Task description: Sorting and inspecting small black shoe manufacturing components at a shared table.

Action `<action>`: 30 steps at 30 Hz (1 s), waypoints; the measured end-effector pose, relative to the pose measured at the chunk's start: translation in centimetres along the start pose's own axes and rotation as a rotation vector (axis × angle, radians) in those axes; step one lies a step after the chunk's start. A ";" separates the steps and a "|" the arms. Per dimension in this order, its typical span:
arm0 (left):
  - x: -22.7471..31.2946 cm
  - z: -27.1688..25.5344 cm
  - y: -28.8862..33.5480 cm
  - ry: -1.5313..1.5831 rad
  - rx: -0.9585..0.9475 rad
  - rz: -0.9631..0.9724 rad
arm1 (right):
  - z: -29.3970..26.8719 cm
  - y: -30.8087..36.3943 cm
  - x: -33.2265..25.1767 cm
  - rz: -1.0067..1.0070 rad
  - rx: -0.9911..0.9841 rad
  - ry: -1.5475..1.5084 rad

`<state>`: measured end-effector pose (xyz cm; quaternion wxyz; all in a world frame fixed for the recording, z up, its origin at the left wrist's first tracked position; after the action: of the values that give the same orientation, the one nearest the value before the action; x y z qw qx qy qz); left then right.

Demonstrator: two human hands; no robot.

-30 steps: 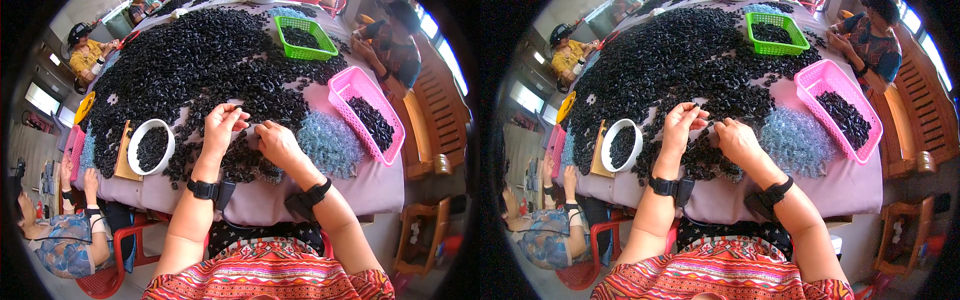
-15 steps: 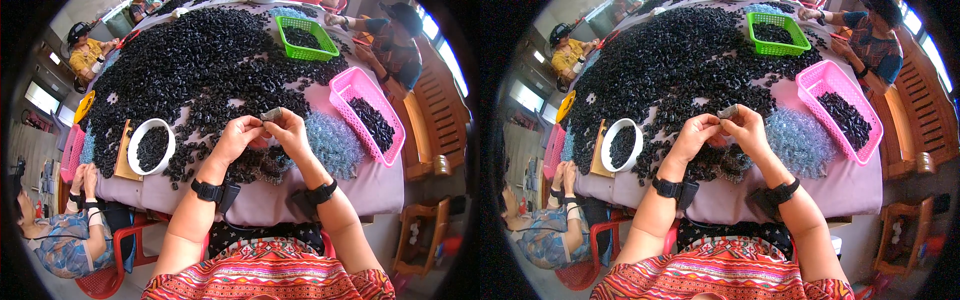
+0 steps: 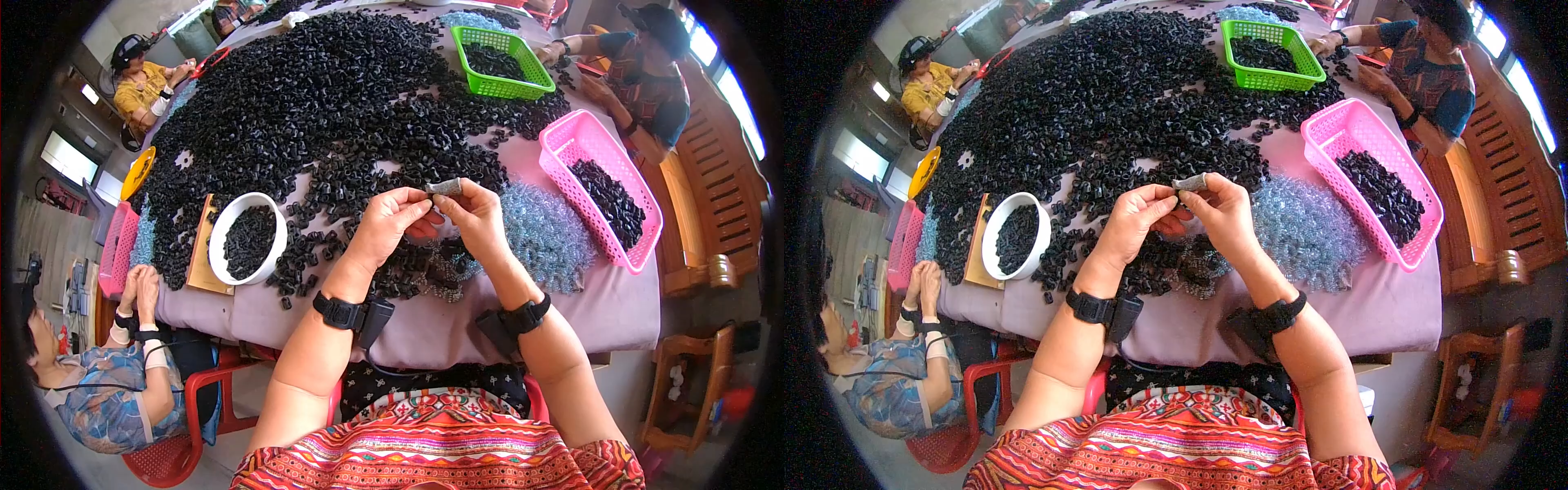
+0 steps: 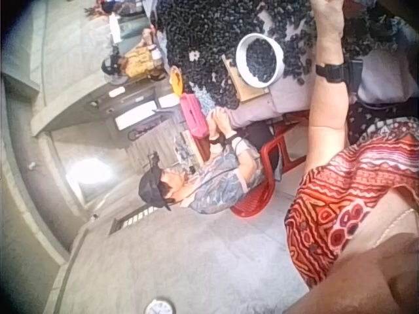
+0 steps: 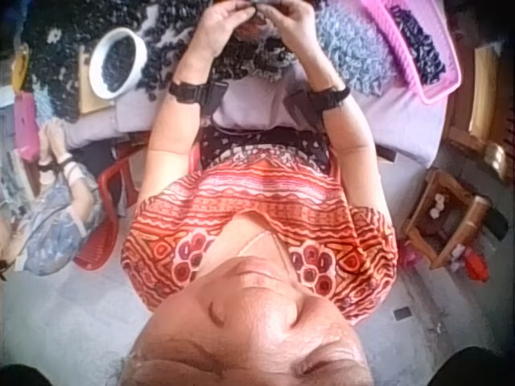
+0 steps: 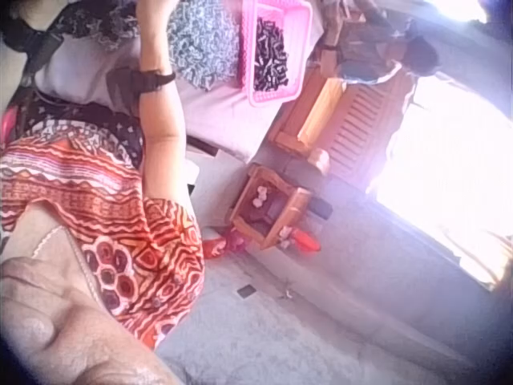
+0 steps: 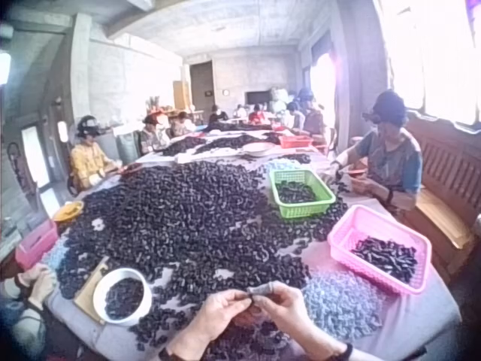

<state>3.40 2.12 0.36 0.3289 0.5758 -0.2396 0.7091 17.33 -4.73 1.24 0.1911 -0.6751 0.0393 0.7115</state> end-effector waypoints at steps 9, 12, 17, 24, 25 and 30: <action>-0.8 -0.8 -0.1 0.045 0.062 0.017 | 1.7 0.8 -2.4 -0.158 -0.102 0.489; -0.8 0.0 -0.2 0.101 0.067 0.003 | 1.5 0.8 -1.5 -0.237 -0.120 0.644; -1.1 0.1 -0.2 -0.012 0.072 0.073 | 1.9 1.1 -2.0 -0.246 -0.100 0.859; -0.5 0.4 0.0 -0.103 -0.014 0.002 | 1.7 1.4 -2.4 -0.456 -0.063 0.964; -0.4 0.5 0.1 -0.101 -0.015 0.001 | 1.7 1.4 -2.5 -0.488 -0.064 0.982; -1.0 0.2 0.0 -0.018 -0.033 -0.006 | 1.9 1.5 -1.8 -0.454 -0.116 1.039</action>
<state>3.62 1.75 -0.62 0.3380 0.5776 -0.2525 0.6989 15.08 -5.86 2.84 0.2574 -0.9372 -0.0570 0.2282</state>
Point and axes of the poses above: each hand's wrist, its own y-axis away from the middle knuckle, its own z-axis out of the palm, x = y × z, the point moved 4 cm from there along -y, towards the middle knuckle
